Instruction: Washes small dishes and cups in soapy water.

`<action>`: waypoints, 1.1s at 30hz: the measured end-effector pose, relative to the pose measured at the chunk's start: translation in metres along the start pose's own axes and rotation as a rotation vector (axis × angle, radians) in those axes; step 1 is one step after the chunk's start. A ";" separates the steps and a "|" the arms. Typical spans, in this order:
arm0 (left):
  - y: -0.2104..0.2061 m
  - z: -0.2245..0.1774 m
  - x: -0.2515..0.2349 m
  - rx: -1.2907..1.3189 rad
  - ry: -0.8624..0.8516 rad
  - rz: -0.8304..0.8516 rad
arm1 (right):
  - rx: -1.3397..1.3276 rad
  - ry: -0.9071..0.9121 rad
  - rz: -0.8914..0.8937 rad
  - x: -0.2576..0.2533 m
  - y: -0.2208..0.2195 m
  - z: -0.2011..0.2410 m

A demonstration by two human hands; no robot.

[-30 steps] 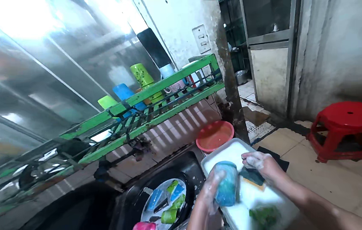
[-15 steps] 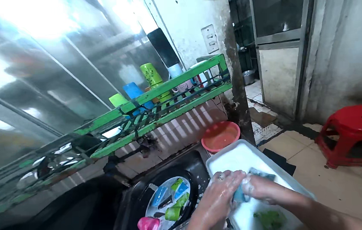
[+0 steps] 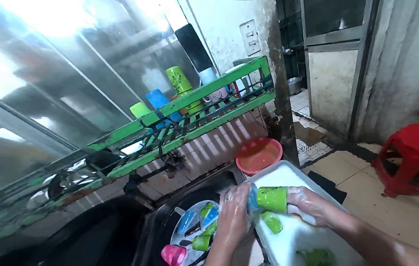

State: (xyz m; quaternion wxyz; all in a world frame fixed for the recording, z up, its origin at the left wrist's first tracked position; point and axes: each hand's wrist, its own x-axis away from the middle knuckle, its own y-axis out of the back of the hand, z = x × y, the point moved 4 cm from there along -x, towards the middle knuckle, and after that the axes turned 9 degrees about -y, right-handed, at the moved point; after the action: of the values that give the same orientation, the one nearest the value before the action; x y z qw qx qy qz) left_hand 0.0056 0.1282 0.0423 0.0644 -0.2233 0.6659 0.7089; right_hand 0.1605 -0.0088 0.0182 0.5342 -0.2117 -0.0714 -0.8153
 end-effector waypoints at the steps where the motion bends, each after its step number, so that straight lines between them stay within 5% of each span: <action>1: 0.000 0.002 0.002 0.021 0.072 0.061 | 0.204 0.001 -0.089 -0.008 0.001 0.004; 6: -0.006 -0.011 -0.002 0.304 0.463 0.287 | 1.055 0.254 -0.201 -0.058 -0.013 0.031; 9: -0.011 -0.018 0.001 0.646 0.655 0.279 | 1.194 0.368 -0.233 -0.040 -0.012 0.039; 13: -0.028 -0.014 0.022 1.255 0.927 -0.014 | 1.276 0.020 -0.064 -0.023 0.015 -0.006; 18: -0.059 -0.035 0.017 1.665 1.088 -0.259 | 1.268 -0.147 -0.046 -0.027 0.030 -0.069; 24: -0.078 -0.052 0.007 1.661 1.118 -0.309 | 0.664 -0.203 -0.241 -0.018 0.055 -0.036; 27: -0.080 -0.069 0.001 1.705 1.131 -0.354 | 0.515 0.078 -0.276 0.008 0.024 -0.017; 29: -0.072 -0.085 -0.003 1.605 1.139 -0.399 | 0.687 0.296 -0.236 0.021 -0.008 -0.012; 33: -0.067 -0.101 -0.002 1.542 1.049 -0.397 | 0.656 0.249 -0.339 -0.005 -0.002 0.000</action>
State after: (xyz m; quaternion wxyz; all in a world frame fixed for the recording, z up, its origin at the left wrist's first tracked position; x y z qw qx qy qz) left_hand 0.0566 0.0378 -0.0201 0.0062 -0.5180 0.8439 -0.1397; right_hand 0.1606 -0.0043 0.0161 0.4360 0.0857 -0.2969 -0.8452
